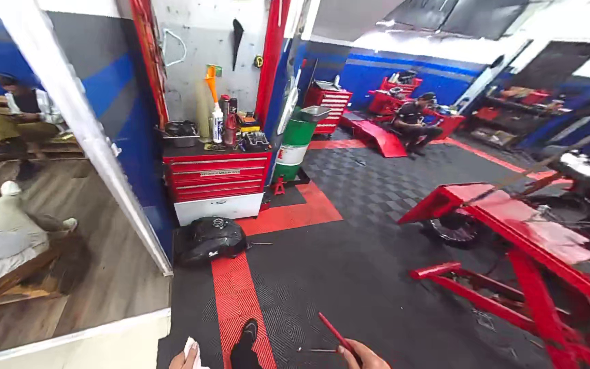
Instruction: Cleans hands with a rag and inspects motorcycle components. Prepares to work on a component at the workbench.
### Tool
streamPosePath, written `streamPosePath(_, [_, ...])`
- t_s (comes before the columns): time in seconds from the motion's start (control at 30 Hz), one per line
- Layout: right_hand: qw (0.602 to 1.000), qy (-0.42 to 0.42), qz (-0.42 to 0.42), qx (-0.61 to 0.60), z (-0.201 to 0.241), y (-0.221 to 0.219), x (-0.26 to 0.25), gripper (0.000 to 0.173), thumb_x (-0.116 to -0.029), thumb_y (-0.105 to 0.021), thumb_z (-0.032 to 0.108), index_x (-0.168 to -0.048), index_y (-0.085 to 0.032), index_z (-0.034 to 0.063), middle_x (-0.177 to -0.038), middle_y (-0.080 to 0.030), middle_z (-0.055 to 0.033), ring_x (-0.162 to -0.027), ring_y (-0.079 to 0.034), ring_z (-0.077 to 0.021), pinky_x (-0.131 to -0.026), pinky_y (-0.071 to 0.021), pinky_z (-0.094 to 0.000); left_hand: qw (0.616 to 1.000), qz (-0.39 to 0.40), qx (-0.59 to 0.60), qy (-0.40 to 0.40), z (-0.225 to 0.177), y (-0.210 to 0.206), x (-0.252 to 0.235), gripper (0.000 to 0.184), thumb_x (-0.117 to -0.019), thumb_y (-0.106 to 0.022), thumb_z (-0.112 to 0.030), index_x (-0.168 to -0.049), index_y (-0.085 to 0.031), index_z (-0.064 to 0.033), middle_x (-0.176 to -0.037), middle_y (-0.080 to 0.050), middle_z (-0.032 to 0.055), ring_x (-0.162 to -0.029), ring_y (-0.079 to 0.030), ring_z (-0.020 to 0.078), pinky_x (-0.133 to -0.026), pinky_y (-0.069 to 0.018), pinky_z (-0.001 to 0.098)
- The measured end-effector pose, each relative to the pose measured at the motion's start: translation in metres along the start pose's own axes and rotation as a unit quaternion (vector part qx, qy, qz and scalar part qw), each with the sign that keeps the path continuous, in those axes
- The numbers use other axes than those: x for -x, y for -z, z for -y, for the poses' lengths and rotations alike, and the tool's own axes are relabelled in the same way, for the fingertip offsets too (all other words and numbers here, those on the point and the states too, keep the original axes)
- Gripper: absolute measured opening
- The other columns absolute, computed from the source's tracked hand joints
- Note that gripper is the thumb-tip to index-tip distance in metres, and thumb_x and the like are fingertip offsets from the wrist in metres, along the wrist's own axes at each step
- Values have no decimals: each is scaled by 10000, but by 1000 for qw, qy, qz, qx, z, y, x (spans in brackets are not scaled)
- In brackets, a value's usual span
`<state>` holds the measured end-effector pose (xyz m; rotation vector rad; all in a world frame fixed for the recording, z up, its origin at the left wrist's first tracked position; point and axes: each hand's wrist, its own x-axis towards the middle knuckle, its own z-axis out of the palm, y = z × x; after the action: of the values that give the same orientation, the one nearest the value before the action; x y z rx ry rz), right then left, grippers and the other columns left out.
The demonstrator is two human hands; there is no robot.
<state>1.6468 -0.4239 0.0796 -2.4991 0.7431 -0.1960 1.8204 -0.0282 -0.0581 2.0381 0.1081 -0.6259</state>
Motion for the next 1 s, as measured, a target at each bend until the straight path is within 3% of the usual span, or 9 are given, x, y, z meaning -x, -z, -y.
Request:
streamPosePath(0.17, [998,38,-33,31,-18,10,-195,209,-969,-661,195,-1034,-775,33,-958,-752,-168,-931,-723,-363,-835,-554,-598,998,-1,-61,20,-107,-35,-118,594,-1105,-387,-390,-1024,-679,121,-951,-690,293,-945,-687,415,-912,-508,624])
streamPosePath(0.27, [988,108,-101,33,-1,47,-316,219,-979,-632,204,-1035,-762,37,-929,-740,-156,-878,-722,-343,-792,-575,-582,996,-30,-79,13,-185,-35,-183,565,-1103,-415,-390,-1112,-682,108,-1016,-693,314,-1007,-684,444,-954,-503,644])
streamPosePath(0.37, [983,147,-106,37,13,91,-416,284,-1017,-597,238,-1092,-738,4,-942,-730,-188,-854,-714,-342,-776,-571,-571,995,-41,-89,28,-237,-33,-237,542,-1102,-422,-395,-1172,-667,84,-1069,-683,311,-1047,-670,446,-962,-495,659])
streamPosePath(0.47, [973,184,-136,24,26,126,-523,315,-1028,-585,246,-1114,-723,-24,-942,-724,-199,-826,-702,-296,-764,-571,-495,994,-67,-87,8,-288,-35,-318,474,-1096,-452,-347,-1216,-661,62,-1135,-679,305,-1118,-656,434,-1010,-466,659])
streamPosePath(0.53, [969,200,-145,14,30,141,-582,326,-1034,-581,251,-1119,-714,-34,-943,-723,-194,-808,-695,-245,-755,-572,-423,995,-55,-89,-1,-313,-47,-367,421,-1089,-471,-286,-1326,-621,29,-1259,-652,288,-1233,-614,413,-1091,-429,630])
streamPosePath(0.7, [955,247,-162,-29,33,158,-733,354,-1032,-588,262,-1089,-701,-69,-913,-713,-182,-768,-670,-135,-710,-562,-302,997,-31,-71,6,-390,-101,-508,395,-1072,-504,-257,-1380,-593,-26,-1292,-647,258,-1245,-612,392,-1089,-443,614])
streamPosePath(0.83, [938,307,-136,-88,62,167,-859,313,-1042,-582,221,-1093,-685,-71,-902,-718,-108,-751,-669,-62,-689,-581,-247,998,-1,-50,-25,-473,-141,-601,416,-1060,-524,-251,-1449,-558,-111,-1384,-625,180,-1298,-591,344,-1112,-439,595])
streamPosePath(1.0, [910,396,-109,-60,136,178,-1021,324,-1052,-570,280,-1102,-703,-11,-912,-722,-125,-760,-681,-130,-702,-577,-319,996,11,-55,-68,-573,-165,-669,328,-1058,-496,-188,-1320,-681,-117,-1306,-686,138,-1264,-626,288,-1114,-449,551])
